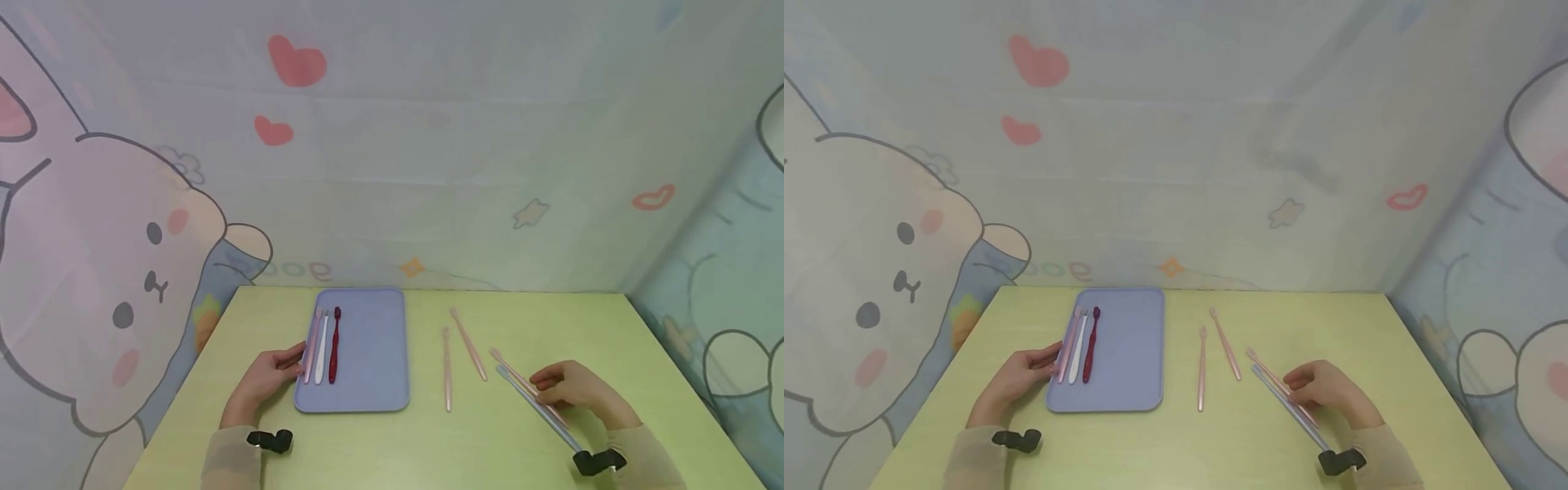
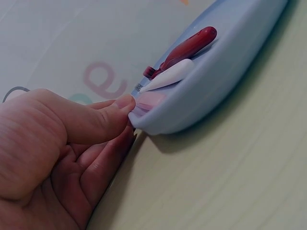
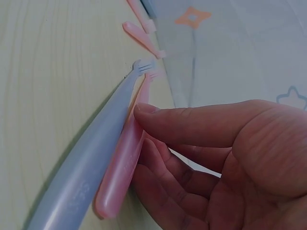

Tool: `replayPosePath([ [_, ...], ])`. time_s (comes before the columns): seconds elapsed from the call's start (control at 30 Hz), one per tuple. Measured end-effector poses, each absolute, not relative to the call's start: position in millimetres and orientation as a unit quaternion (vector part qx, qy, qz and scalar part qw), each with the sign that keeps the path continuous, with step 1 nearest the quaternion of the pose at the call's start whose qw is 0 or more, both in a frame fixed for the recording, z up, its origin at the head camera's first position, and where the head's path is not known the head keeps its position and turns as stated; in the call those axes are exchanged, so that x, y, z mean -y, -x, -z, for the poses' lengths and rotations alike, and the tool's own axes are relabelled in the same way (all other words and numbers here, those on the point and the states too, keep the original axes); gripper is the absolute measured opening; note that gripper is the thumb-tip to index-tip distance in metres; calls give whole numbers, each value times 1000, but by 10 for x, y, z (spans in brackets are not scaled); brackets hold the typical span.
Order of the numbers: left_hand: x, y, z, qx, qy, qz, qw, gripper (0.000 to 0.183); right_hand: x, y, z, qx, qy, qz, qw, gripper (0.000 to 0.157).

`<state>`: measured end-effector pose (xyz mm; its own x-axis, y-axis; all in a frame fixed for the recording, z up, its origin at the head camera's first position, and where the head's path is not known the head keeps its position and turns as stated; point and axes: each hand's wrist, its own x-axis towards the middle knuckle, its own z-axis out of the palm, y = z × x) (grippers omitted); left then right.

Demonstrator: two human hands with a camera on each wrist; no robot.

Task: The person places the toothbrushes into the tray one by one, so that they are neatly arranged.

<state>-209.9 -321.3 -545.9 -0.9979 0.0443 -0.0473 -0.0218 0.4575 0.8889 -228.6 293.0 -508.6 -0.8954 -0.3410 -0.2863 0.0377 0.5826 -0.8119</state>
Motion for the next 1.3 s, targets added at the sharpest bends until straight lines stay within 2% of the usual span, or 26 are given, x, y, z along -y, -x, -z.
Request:
replayPosePath([
  [0.6, 3232, 2074, 5448, -855, -10, -517, 28, 51, -2949, 2279, 5098, -879, 80, 423, 205, 38],
  [1.3, 3213, 2072, 5420, -852, -12, -522, 30, 52, -3015, 2270, 5079, -866, 87, 438, 223, 41],
])
